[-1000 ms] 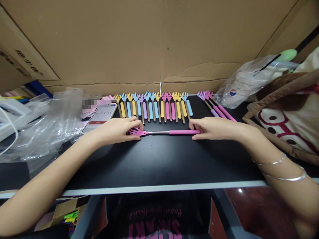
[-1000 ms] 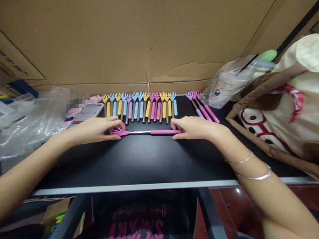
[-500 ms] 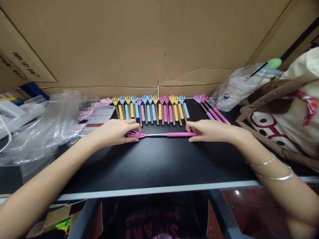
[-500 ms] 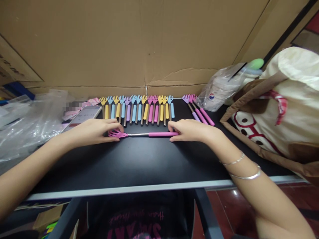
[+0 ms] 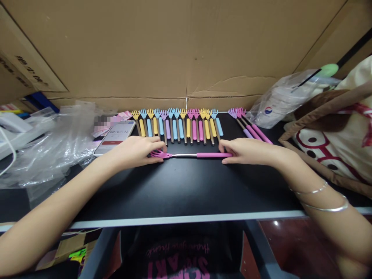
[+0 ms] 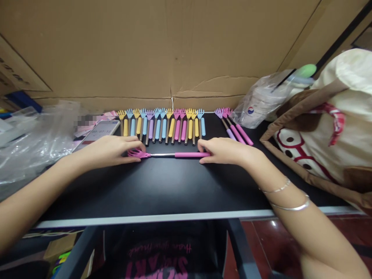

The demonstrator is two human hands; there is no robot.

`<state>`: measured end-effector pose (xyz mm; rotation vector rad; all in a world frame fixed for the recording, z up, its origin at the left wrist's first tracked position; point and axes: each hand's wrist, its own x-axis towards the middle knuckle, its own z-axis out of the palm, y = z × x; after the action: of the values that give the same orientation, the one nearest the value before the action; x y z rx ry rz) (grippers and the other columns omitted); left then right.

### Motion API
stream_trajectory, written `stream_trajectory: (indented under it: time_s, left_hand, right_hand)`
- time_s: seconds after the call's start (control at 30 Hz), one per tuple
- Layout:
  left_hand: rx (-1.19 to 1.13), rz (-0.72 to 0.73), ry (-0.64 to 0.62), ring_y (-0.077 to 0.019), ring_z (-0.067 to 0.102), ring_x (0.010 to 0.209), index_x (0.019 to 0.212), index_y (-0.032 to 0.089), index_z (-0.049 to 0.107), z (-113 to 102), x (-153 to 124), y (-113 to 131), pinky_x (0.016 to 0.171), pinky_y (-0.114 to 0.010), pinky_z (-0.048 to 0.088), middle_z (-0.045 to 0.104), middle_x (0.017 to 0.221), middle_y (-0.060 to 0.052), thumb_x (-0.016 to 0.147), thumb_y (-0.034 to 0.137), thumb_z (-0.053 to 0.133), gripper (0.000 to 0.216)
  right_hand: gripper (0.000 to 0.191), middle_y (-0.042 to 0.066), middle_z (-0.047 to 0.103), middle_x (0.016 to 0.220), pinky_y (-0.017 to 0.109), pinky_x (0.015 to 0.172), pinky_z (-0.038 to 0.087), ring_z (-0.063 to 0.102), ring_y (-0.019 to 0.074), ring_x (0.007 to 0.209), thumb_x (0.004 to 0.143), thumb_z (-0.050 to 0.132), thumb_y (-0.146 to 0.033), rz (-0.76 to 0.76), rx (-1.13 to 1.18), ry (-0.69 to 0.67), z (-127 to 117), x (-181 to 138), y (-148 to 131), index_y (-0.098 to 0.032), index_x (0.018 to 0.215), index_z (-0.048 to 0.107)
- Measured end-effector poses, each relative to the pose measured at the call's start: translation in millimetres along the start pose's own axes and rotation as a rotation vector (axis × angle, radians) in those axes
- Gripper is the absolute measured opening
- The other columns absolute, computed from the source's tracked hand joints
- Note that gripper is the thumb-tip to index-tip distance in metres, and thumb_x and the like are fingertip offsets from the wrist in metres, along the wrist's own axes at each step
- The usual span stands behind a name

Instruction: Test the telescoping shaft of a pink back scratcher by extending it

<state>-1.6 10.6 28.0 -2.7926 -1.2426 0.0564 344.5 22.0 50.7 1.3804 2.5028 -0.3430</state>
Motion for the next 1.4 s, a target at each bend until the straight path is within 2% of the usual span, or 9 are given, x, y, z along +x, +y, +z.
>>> stream_trajectory:
  time_s: [0.27,1.0,1.4]
  left_hand:
    - [0.017,0.005,0.034,-0.0157,0.063,0.077,0.108,0.026,0.061,1.0,-0.6,1.2,0.061,-0.024,0.037,0.067,0.108,-0.001,0.093,0.044,0.048,0.028]
    - [0.030,-0.009,-0.010,-0.0170,0.064,0.080,0.109,0.026,0.061,-1.2,-0.2,3.0,0.063,-0.025,0.039,0.066,0.109,-0.002,0.093,0.043,0.048,0.027]
    - [0.057,0.017,0.040,-0.0161,0.064,0.078,0.106,0.025,0.063,-1.1,0.1,4.0,0.059,-0.023,0.039,0.068,0.104,-0.003,0.093,0.044,0.045,0.029]
  right_hand:
    - [0.027,0.000,0.058,0.075,0.027,0.057,0.028,0.049,0.0150,0.062,0.084,0.054,-0.050,0.008,-0.009,0.005,0.2,-0.4,-1.3,-0.024,0.088,0.047]
    - [0.027,-0.001,0.056,0.072,0.027,0.056,0.027,0.048,0.0148,0.061,0.084,0.054,-0.050,0.017,-0.010,-0.008,-0.5,1.0,-2.6,-0.024,0.086,0.045]
    - [0.026,-0.001,0.057,0.072,0.027,0.056,0.027,0.049,0.0148,0.060,0.083,0.054,-0.049,0.012,0.001,0.001,-0.9,0.8,-2.4,-0.024,0.086,0.047]
